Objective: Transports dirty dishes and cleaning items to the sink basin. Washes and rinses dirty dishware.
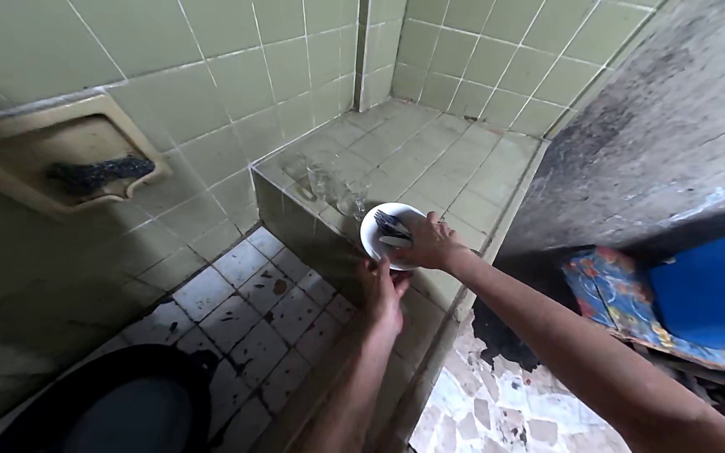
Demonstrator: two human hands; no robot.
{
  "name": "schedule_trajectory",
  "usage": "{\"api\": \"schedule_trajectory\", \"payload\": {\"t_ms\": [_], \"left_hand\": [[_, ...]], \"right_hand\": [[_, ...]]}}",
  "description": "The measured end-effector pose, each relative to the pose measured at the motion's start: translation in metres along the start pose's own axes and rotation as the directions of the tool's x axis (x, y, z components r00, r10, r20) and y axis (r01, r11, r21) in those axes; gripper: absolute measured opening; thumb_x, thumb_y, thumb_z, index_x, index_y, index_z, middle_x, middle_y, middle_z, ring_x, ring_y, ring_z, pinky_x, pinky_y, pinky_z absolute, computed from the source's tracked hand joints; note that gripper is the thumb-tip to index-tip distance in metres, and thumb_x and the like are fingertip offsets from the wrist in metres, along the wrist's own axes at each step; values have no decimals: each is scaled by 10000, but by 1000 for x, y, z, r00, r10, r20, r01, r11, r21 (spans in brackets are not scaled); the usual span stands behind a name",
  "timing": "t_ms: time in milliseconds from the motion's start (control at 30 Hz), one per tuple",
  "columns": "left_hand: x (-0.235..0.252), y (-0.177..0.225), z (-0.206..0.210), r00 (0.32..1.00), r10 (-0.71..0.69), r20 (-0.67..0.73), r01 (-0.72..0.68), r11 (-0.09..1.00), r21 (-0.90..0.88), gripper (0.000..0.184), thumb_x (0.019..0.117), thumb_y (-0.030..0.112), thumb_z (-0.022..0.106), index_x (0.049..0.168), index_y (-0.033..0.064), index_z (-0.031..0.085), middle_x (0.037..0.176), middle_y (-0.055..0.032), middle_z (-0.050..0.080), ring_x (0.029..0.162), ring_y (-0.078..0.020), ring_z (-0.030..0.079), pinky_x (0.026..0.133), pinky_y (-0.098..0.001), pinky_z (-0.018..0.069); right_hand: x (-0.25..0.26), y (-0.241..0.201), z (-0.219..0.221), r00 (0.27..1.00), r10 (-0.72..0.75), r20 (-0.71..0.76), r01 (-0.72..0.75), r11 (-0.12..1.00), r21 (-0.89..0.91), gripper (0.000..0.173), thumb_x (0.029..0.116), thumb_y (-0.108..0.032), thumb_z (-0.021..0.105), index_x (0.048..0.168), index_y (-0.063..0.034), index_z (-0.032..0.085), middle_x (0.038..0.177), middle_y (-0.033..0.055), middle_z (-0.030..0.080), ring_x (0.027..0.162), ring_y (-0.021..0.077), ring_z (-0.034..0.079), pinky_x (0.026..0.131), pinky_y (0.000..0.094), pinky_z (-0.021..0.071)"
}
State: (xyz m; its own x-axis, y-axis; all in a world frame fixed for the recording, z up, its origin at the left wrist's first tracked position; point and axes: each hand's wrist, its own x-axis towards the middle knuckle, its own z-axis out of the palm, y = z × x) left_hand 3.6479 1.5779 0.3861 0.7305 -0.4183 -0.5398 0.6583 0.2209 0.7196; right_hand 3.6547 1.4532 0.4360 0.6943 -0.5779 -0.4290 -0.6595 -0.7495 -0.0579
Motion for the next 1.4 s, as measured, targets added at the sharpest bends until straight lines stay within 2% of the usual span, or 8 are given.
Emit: {"api": "schedule_trajectory", "payload": {"t_ms": [200, 333, 500, 633, 767, 933, 1167, 1400], "left_hand": [[-25, -22, 20, 900, -335, 279, 383, 914, -136, 540, 1122, 452, 258, 1360, -3, 424, 1078, -162, 608, 909, -268, 662, 803, -425, 574], [-24, -21, 42, 857, -335, 392, 441, 869, -223, 577, 1079, 575, 275, 1256, 98, 548, 1060, -86, 645, 957, -237, 655, 839, -441, 554], [-24, -14, 37, 878, -358, 318, 431, 881, -197, 563, 1082, 514, 371, 1448, 92, 435, 1206, -167, 598, 945, -281, 662, 805, -431, 583], [-26, -1, 32, 906, -356, 228, 377, 925, -52, 314, 1119, 299, 367, 1252, 43, 494, 906, -125, 602, 658, -192, 619, 646, -328, 577], [-33, 9, 23, 942, -294, 164, 291, 956, 45, 276, 1073, 103, 397, 1339, 32, 403, 915, -164, 605, 636, -216, 637, 619, -341, 583], [-35, 9, 7, 975, -163, 152, 151, 984, 90, 318, 1129, 251, 358, 1332, 21, 441, 897, -148, 619, 659, -201, 658, 637, -327, 595], [-18, 23, 21, 933, -345, 104, 334, 936, 109, 486, 1119, 384, 354, 1542, 164, 256, 1167, -156, 554, 904, -241, 605, 764, -382, 530], [8, 38, 25, 920, -361, 151, 331, 924, 191, 478, 1103, 436, 384, 1442, 102, 424, 1121, -161, 588, 865, -233, 615, 746, -365, 541]], "right_hand": [[8, 17, -10, 998, -45, 50, 37, 989, 146, 762, 751, -518, 881, 1264, -15, 629, 1363, 311, 487, 1163, 456, 580, 907, 607, 513], [9, 35, -13, 987, -162, -14, 159, 939, 306, 489, 900, -413, 781, 1078, 36, 700, 1136, 263, 653, 1134, 426, 595, 961, 618, 459], [4, 64, -7, 992, -107, 65, 34, 730, 682, 312, 1016, -287, 648, 1120, 6, 615, 819, 113, 605, 593, 162, 560, 561, 329, 509], [-9, 56, 10, 978, -149, 144, 0, 695, 719, 279, 998, -261, 680, 1108, -14, 610, 710, 83, 591, 484, 131, 514, 453, 270, 446], [-17, 51, 17, 987, -55, 152, -108, 475, 873, 165, 985, -83, 631, 1129, -2, 624, 624, 48, 547, 411, 81, 439, 378, 216, 375], [-27, 42, 28, 993, 6, 121, -116, 360, 926, 243, 1011, -23, 531, 1253, -7, 522, 657, 54, 519, 447, 117, 502, 436, 266, 485], [-26, 29, 23, 990, 14, 138, -131, 434, 891, 446, 1048, -90, 495, 1467, -55, 347, 839, 125, 584, 565, 167, 580, 525, 323, 524], [-10, 24, 24, 986, 120, 118, -146, 269, 952, 428, 1023, -73, 517, 1426, -8, 389, 901, 149, 585, 646, 202, 598, 583, 365, 541]]}}
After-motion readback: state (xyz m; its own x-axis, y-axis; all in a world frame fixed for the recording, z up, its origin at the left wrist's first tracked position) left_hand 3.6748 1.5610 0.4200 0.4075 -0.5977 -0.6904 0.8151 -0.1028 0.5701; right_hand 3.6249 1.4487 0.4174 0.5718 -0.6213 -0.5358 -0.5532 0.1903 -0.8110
